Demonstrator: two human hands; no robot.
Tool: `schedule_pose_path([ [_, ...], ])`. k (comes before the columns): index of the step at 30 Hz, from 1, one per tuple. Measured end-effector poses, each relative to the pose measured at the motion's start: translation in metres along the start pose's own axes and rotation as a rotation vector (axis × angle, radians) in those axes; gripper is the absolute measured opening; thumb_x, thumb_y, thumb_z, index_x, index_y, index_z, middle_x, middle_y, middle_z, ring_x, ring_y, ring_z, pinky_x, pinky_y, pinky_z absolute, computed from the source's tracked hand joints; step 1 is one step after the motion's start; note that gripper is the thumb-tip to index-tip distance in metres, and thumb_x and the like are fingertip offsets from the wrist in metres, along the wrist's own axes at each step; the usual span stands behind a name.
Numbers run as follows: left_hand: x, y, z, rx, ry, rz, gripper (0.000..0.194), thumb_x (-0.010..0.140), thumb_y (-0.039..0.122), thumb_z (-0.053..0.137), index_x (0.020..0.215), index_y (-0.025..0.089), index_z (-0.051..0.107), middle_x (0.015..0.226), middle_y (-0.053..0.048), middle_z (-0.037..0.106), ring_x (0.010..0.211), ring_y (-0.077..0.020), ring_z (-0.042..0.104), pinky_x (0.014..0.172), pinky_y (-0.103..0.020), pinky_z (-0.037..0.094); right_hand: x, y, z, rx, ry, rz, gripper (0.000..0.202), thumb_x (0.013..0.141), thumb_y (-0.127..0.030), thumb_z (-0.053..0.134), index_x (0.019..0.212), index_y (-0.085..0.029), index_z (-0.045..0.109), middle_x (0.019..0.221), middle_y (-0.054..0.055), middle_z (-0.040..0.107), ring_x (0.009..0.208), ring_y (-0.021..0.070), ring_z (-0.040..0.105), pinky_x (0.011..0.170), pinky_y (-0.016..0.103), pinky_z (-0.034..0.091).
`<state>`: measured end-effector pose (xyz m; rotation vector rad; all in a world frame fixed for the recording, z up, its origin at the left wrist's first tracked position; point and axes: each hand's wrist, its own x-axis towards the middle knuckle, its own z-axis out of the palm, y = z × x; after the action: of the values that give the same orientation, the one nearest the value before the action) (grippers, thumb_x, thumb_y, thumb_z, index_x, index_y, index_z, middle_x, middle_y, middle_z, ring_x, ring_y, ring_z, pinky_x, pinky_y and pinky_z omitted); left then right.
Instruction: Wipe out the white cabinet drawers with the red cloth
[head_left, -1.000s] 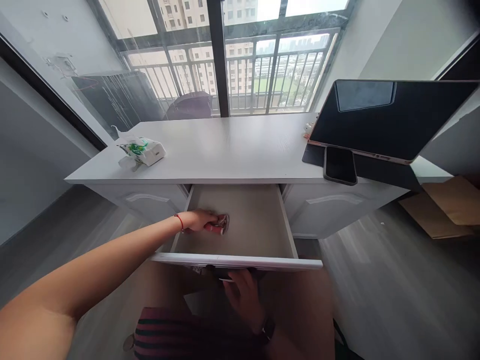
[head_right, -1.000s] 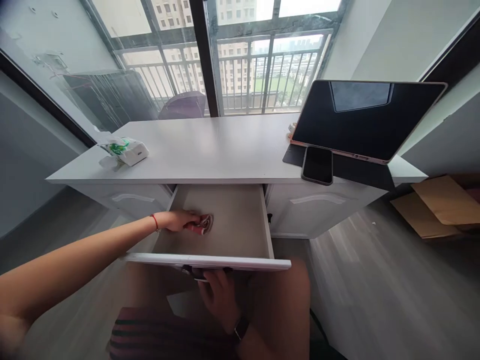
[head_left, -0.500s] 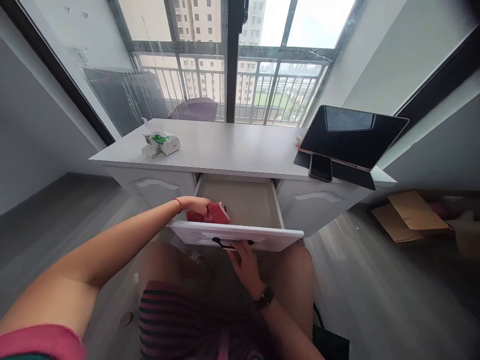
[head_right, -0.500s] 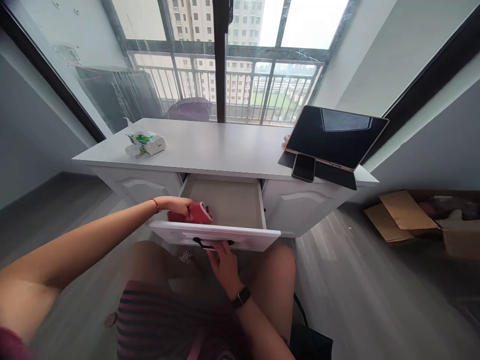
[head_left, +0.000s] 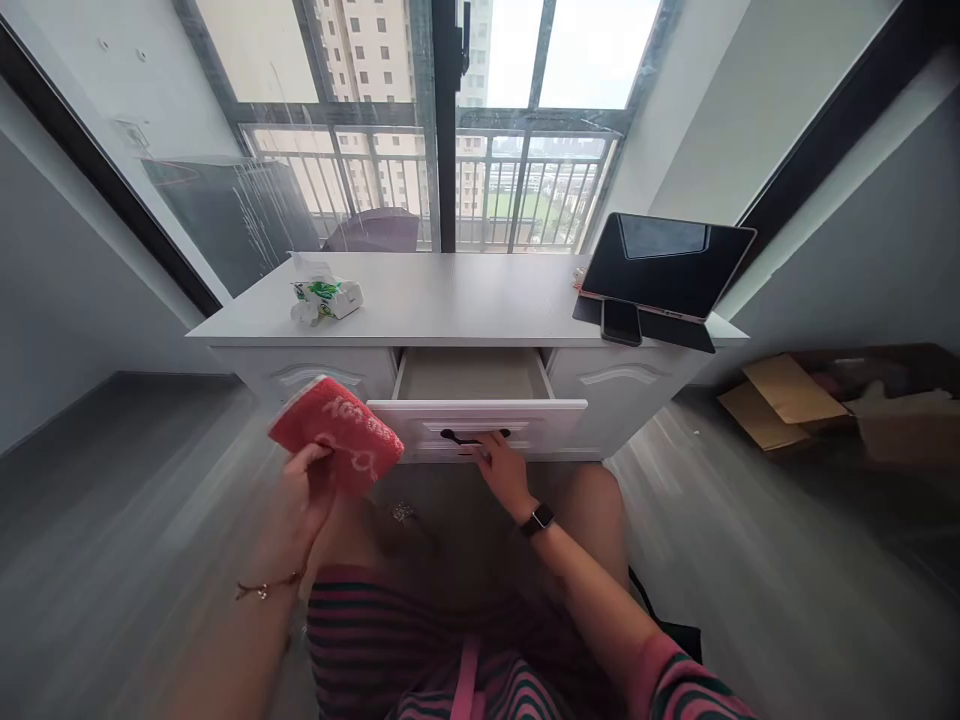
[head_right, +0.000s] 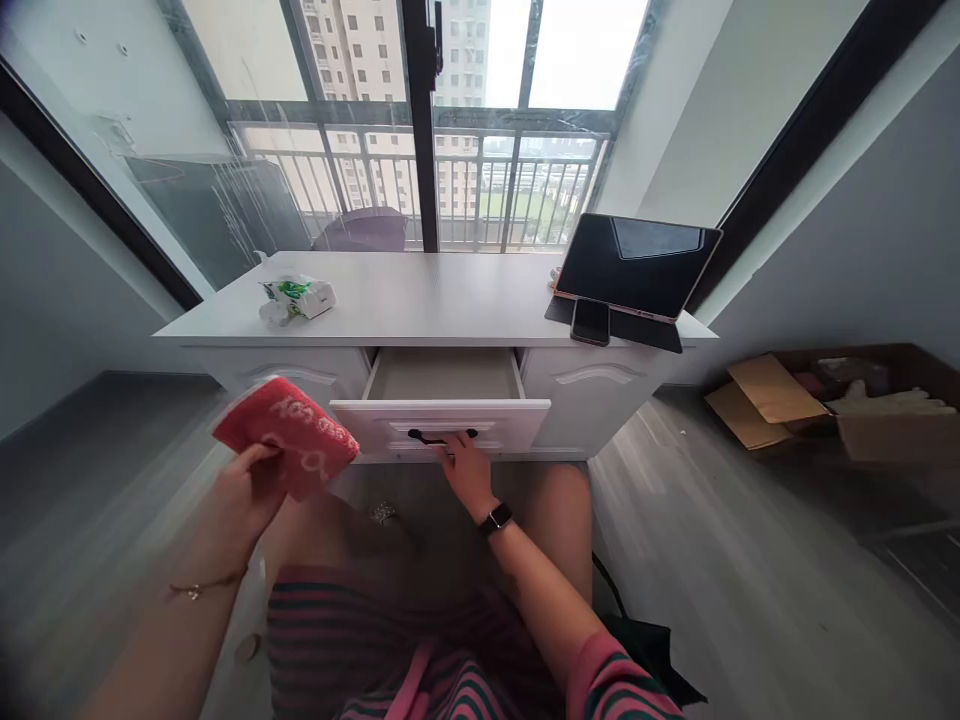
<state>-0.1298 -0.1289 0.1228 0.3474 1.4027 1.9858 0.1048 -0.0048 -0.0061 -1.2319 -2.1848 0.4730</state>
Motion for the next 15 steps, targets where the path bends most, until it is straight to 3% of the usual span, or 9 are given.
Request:
schedule_pose_path([
  [2, -0.018, -0.029, -0.002, -0.130, 0.014, -0.227, 0.014, 0.063, 0.014, 0.065, 0.077, 0.017, 0.064, 0.073, 0.001, 0.067, 0.068, -0.0137, 0.063, 0.065, -0.026, 0.051, 0.011, -0.001, 0.000, -0.021, 0.005, 0.020, 0.027, 0.096, -0.037, 0.046, 0.111, -0.023, 0.063, 0.111, 0.004, 0.064, 0.069, 0.0147, 0.061, 0.061, 0.027, 0.044],
  [3, -0.025, -0.044, 0.000, -0.159, 0.029, -0.272, 0.020, 0.062, 0.014, 0.069, 0.082, 0.017, 0.065, 0.077, 0.001, 0.069, 0.072, -0.0133, 0.064, 0.069, -0.026, 0.052, 0.017, -0.003, -0.001, -0.029, 0.008, 0.031, 0.027, 0.095, -0.036, 0.047, 0.111, -0.022, 0.063, 0.111, 0.005, 0.064, 0.070, 0.0150, 0.061, 0.061, 0.027, 0.044],
  [5, -0.034, -0.069, 0.005, -0.141, 0.081, -0.232, 0.026, 0.061, 0.014, 0.074, 0.085, 0.018, 0.066, 0.081, 0.001, 0.070, 0.075, -0.0126, 0.064, 0.074, -0.026, 0.051, 0.026, -0.006, -0.007, -0.034, 0.024, 0.042, 0.025, 0.095, -0.034, 0.048, 0.110, -0.022, 0.064, 0.111, 0.005, 0.064, 0.069, 0.0152, 0.060, 0.062, 0.028, 0.044],
  [8, -0.030, -0.091, 0.013, 0.087, 0.137, 0.038, 0.031, 0.063, 0.028, 0.076, 0.090, 0.019, 0.065, 0.087, -0.001, 0.070, 0.080, -0.0166, 0.064, 0.081, -0.032, 0.051, 0.038, -0.002, -0.031, -0.025, 0.180, -0.001, 0.024, 0.095, -0.033, 0.047, 0.107, -0.022, 0.065, 0.108, 0.005, 0.065, 0.080, 0.0172, 0.061, 0.073, 0.028, 0.046],
  [12, 0.009, -0.094, 0.023, 0.628, 0.252, 0.512, 0.044, 0.070, 0.039, 0.070, 0.105, 0.014, 0.060, 0.103, -0.012, 0.066, 0.098, -0.0281, 0.062, 0.094, -0.046, 0.045, 0.051, 0.027, -0.077, -0.128, 0.500, -0.034, 0.031, 0.096, -0.035, 0.042, 0.109, -0.019, 0.065, 0.113, 0.009, 0.065, 0.109, 0.0228, 0.054, 0.095, 0.036, 0.039],
  [15, 0.040, -0.096, 0.040, 0.828, 0.276, 0.679, 0.047, 0.075, 0.031, 0.064, 0.114, 0.008, 0.054, 0.116, -0.022, 0.059, 0.114, -0.0347, 0.054, 0.100, -0.050, 0.041, 0.057, 0.050, -0.098, -0.235, 0.469, -0.027, 0.033, 0.097, -0.033, 0.040, 0.110, -0.018, 0.066, 0.114, 0.010, 0.068, 0.115, 0.0242, 0.054, 0.099, 0.043, 0.034],
])
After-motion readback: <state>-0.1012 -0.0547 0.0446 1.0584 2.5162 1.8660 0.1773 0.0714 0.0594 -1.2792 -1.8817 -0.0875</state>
